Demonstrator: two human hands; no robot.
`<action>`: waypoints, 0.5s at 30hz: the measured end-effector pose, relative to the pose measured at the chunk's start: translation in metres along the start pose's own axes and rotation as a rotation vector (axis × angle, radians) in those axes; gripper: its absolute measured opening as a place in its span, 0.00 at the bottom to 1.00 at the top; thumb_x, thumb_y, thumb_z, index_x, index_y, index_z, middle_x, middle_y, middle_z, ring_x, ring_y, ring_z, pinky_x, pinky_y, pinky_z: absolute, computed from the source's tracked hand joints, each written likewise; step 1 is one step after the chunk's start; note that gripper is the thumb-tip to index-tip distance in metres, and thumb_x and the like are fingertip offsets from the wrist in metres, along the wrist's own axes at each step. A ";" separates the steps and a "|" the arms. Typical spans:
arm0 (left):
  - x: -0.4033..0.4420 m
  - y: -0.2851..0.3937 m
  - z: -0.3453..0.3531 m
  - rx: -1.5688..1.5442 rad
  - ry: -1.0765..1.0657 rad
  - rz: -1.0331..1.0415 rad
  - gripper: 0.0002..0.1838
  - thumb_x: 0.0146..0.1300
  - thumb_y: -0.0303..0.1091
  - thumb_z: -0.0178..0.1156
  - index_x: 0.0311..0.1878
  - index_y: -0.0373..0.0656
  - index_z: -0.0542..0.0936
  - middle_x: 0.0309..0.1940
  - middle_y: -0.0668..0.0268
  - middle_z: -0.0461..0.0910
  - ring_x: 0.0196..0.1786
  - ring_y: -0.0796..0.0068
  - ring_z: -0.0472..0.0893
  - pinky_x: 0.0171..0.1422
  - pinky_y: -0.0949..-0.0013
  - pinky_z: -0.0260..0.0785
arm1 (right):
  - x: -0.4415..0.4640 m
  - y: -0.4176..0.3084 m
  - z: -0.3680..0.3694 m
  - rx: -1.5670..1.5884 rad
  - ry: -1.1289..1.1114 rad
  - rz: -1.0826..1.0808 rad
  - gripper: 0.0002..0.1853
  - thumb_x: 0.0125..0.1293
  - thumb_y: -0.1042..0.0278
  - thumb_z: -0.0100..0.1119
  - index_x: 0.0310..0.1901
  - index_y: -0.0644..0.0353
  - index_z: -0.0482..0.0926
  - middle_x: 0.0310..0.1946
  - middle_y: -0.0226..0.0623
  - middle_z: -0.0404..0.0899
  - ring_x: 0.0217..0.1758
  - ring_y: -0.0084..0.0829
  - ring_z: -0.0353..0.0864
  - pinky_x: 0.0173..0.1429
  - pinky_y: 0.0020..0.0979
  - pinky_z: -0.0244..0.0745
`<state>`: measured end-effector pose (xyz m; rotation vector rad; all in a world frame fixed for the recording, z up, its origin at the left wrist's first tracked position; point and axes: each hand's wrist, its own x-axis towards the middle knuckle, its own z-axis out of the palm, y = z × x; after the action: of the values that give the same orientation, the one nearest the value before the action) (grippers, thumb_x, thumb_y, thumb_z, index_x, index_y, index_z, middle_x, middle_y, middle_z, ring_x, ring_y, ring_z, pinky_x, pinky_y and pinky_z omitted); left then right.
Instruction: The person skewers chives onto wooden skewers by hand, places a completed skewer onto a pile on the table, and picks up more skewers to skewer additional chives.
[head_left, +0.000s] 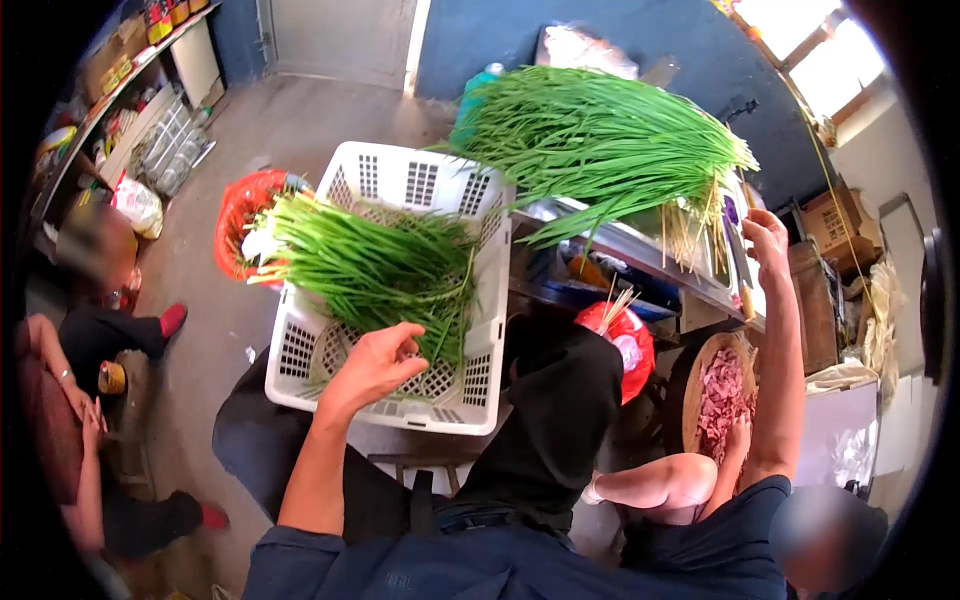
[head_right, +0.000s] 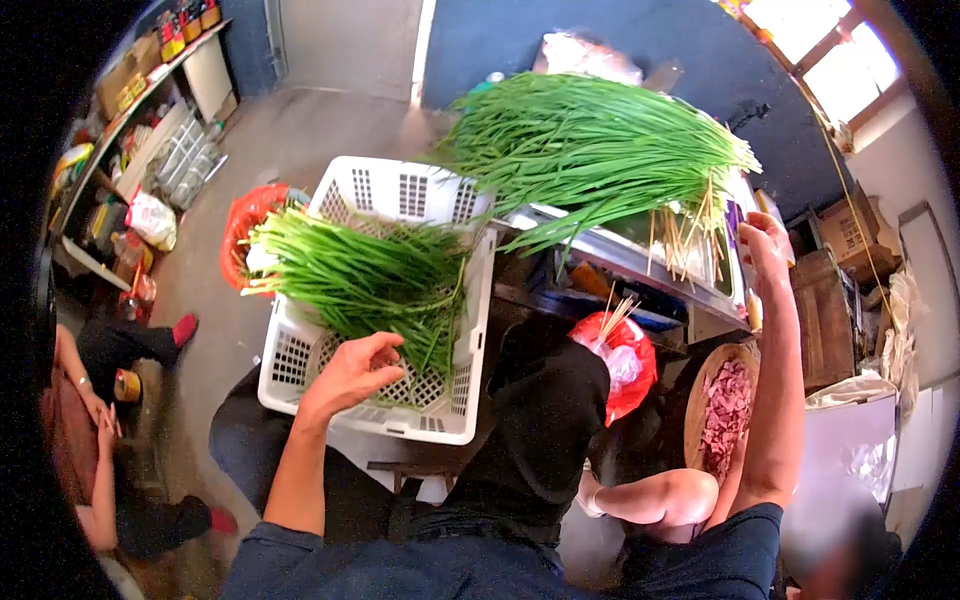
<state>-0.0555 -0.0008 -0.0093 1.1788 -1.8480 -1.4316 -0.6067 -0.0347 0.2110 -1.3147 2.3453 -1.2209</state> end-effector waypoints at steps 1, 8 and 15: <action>-0.001 0.005 -0.003 0.008 -0.044 -0.044 0.24 0.57 0.35 0.66 0.55 0.34 0.76 0.35 0.65 0.80 0.38 0.77 0.78 0.43 0.72 0.72 | -0.004 -0.003 -0.004 -0.097 -0.003 -0.071 0.20 0.56 0.67 0.62 0.51 0.63 0.78 0.39 0.32 0.80 0.39 0.26 0.77 0.42 0.29 0.71; -0.002 -0.003 -0.003 0.049 -0.033 -0.002 0.23 0.58 0.37 0.66 0.53 0.33 0.77 0.34 0.63 0.81 0.37 0.74 0.80 0.44 0.70 0.73 | -0.065 -0.082 0.016 -0.484 0.401 -0.809 0.19 0.66 0.69 0.59 0.59 0.56 0.75 0.57 0.36 0.76 0.56 0.33 0.77 0.54 0.33 0.72; -0.006 -0.006 0.013 -0.012 -0.016 0.006 0.19 0.57 0.34 0.65 0.49 0.33 0.78 0.34 0.59 0.81 0.38 0.67 0.81 0.45 0.67 0.73 | -0.053 -0.170 0.098 -0.561 0.278 -1.200 0.14 0.64 0.73 0.60 0.51 0.61 0.78 0.54 0.43 0.78 0.59 0.43 0.77 0.62 0.37 0.72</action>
<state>-0.0606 0.0107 -0.0186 1.1578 -1.8501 -1.4511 -0.4190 -0.0946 0.2617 -3.1792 2.0574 -0.9457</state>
